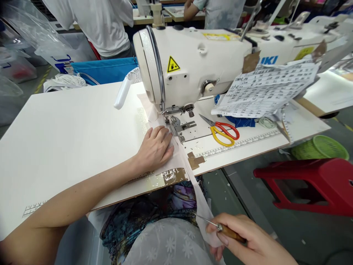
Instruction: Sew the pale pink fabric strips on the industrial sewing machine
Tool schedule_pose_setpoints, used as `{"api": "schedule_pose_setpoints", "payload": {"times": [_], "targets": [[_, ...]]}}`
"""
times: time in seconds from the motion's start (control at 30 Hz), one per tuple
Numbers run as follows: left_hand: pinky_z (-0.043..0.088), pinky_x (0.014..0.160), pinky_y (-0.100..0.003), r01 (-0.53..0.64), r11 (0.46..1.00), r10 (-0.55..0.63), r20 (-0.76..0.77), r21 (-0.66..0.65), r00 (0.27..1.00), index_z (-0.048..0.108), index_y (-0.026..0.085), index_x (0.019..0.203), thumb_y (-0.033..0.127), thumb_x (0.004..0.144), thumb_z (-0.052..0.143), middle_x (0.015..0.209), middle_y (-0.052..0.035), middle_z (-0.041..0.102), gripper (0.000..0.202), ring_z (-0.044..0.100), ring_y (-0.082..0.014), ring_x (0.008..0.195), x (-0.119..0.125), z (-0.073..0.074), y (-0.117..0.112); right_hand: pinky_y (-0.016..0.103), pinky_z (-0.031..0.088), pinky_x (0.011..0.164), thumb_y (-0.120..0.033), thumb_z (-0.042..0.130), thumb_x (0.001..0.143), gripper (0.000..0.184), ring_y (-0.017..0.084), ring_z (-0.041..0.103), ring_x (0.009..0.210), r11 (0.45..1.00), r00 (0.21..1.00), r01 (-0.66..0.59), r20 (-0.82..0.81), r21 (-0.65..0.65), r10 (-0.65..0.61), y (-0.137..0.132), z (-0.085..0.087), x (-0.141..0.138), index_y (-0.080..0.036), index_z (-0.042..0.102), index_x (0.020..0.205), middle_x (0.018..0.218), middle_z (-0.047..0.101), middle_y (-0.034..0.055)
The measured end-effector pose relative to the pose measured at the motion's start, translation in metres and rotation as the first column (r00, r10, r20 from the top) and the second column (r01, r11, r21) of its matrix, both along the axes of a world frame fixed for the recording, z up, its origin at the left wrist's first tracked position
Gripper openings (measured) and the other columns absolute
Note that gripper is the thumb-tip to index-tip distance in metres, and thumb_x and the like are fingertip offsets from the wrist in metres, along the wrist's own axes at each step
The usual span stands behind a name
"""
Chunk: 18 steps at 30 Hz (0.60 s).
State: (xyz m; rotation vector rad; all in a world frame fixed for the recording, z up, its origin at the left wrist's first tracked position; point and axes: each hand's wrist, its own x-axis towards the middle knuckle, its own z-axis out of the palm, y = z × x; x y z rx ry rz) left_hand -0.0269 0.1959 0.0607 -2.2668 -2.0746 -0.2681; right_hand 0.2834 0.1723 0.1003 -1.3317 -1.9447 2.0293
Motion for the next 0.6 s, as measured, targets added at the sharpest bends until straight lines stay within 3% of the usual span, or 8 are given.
{"api": "schedule_pose_setpoints", "payload": {"times": [0.2, 0.37, 0.6], "targets": [[0.031, 0.113, -0.059, 0.010, 1.000, -0.010, 0.004, -0.001, 1.000, 0.052, 0.008, 0.129, 0.037, 0.099, 0.034, 0.140, -0.0205, 0.049, 0.045, 0.038, -0.0352, 0.135, 0.000, 0.001, -0.001, 0.031, 0.060, 0.066, -0.064, 0.056, 0.089, 0.046, 0.020, 0.072, 0.064, 0.995, 0.996, -0.089, -0.028, 0.033, 0.090, 0.008, -0.006, -0.004, -0.020, 0.068, 0.095, 0.076, 0.072, 0.0070], [0.032, 0.113, -0.059, 0.005, 1.000, -0.005, -0.032, 0.011, 0.999, 0.054, 0.007, 0.127, 0.037, 0.100, 0.034, 0.140, -0.0207, 0.050, 0.045, 0.038, -0.0357, 0.137, 0.001, 0.002, -0.001, 0.029, 0.060, 0.066, -0.053, 0.048, 0.098, 0.037, 0.020, 0.073, 0.069, 0.967, 0.958, -0.252, -0.135, 0.030, 0.254, 0.018, -0.013, -0.009, -0.019, 0.063, 0.103, 0.083, 0.072, 0.0083], [0.036, 0.112, -0.059, 0.004, 0.999, -0.001, -0.081, 0.040, 0.997, 0.058, 0.006, 0.126, 0.032, 0.098, 0.036, 0.139, -0.0201, 0.052, 0.043, 0.040, -0.0357, 0.136, 0.001, 0.004, 0.001, 0.027, 0.056, 0.065, -0.043, 0.048, 0.100, 0.025, 0.018, 0.073, 0.068, 0.987, 0.957, -0.162, -0.240, 0.019, 0.162, 0.020, -0.018, -0.023, -0.024, 0.064, 0.102, 0.080, 0.072, 0.0036]]}}
